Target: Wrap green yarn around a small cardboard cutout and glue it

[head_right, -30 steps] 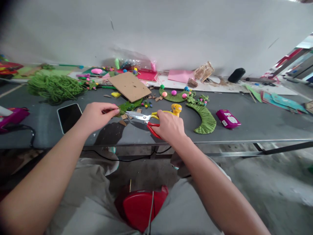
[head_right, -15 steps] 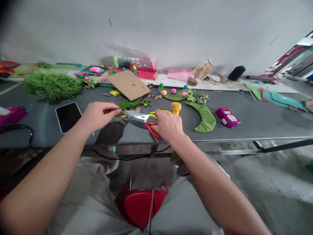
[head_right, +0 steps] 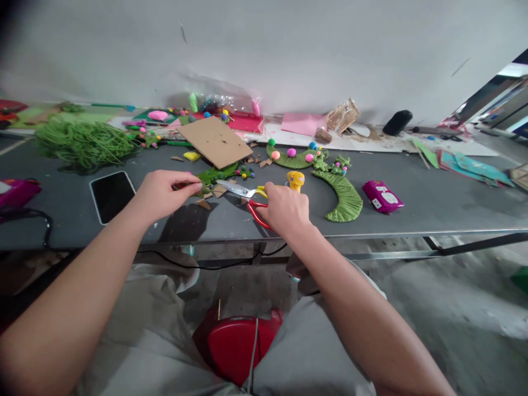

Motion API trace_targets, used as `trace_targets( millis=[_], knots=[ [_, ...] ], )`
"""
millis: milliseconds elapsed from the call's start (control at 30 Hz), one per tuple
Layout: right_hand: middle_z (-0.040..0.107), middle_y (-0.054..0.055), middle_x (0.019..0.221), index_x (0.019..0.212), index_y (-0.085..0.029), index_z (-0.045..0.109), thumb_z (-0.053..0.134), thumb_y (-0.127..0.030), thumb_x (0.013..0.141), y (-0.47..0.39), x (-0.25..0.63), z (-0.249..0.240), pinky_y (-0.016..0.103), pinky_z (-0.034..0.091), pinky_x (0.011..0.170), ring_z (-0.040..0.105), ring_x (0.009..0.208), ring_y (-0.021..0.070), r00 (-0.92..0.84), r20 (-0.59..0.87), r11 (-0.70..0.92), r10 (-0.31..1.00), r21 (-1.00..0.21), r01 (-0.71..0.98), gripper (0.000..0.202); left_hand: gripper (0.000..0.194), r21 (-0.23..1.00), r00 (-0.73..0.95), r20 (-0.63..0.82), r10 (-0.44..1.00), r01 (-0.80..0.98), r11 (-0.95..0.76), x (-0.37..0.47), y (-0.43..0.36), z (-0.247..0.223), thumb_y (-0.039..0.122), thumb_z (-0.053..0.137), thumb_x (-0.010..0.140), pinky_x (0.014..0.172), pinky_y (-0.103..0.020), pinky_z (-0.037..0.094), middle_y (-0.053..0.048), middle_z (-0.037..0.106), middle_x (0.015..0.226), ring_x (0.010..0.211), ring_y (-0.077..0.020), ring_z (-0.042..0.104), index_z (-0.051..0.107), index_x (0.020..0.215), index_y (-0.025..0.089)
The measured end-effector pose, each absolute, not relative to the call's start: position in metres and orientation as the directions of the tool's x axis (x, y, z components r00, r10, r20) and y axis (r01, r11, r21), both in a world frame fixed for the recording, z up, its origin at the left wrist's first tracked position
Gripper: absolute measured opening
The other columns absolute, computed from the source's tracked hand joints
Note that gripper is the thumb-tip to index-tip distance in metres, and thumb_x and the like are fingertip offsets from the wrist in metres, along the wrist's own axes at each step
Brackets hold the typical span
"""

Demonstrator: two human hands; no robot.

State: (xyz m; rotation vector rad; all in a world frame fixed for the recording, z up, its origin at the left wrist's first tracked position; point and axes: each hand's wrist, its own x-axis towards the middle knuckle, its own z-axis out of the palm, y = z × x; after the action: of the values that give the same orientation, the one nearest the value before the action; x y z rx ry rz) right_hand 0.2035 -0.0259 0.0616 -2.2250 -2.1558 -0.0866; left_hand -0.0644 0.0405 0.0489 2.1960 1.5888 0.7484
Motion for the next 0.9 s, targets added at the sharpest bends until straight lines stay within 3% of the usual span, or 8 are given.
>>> trace_targets(
  millis=[367,633,900],
  knots=[
    [0.075,0.016,0.101,0.107,-0.015,0.063,0.057,-0.047,0.091,-0.021,0.21,0.054,0.033,0.039,0.061,0.071,0.087,0.0323,0.057,-0.008,-0.058,0.998,-0.045,0.997,0.036,0.024,0.883,0.307,0.096,0.947,0.413,-0.224,-0.064,0.032,0.059,0.04,0.08,0.077,0.069,-0.029,0.057,-0.005,0.08,0.086,0.069,-0.0168,0.068,0.083,0.094,0.024],
    [0.071,0.015,0.117,0.112,-0.014,0.065,0.059,-0.038,0.095,-0.02,0.214,0.044,0.033,0.044,0.076,0.067,0.106,0.0278,-0.082,-0.011,0.08,0.997,-0.155,0.985,0.029,0.026,0.893,0.434,0.058,0.899,0.38,-0.241,-0.045,0.021,0.06,0.04,0.08,0.077,0.07,-0.028,0.057,-0.005,0.08,0.082,0.073,-0.0192,0.071,0.083,0.095,0.021],
    [0.072,0.013,0.097,0.1,-0.012,0.069,0.062,-0.039,0.094,-0.024,0.199,0.037,0.035,0.044,0.075,0.068,0.092,0.0274,-0.136,0.052,0.145,0.989,-0.232,0.962,0.028,0.017,0.914,0.496,0.035,0.868,0.335,-0.228,-0.024,0.02,0.05,0.033,0.079,0.079,0.069,-0.026,0.059,-0.003,0.08,0.085,0.075,-0.0176,0.072,0.082,0.091,0.021]
  ],
)
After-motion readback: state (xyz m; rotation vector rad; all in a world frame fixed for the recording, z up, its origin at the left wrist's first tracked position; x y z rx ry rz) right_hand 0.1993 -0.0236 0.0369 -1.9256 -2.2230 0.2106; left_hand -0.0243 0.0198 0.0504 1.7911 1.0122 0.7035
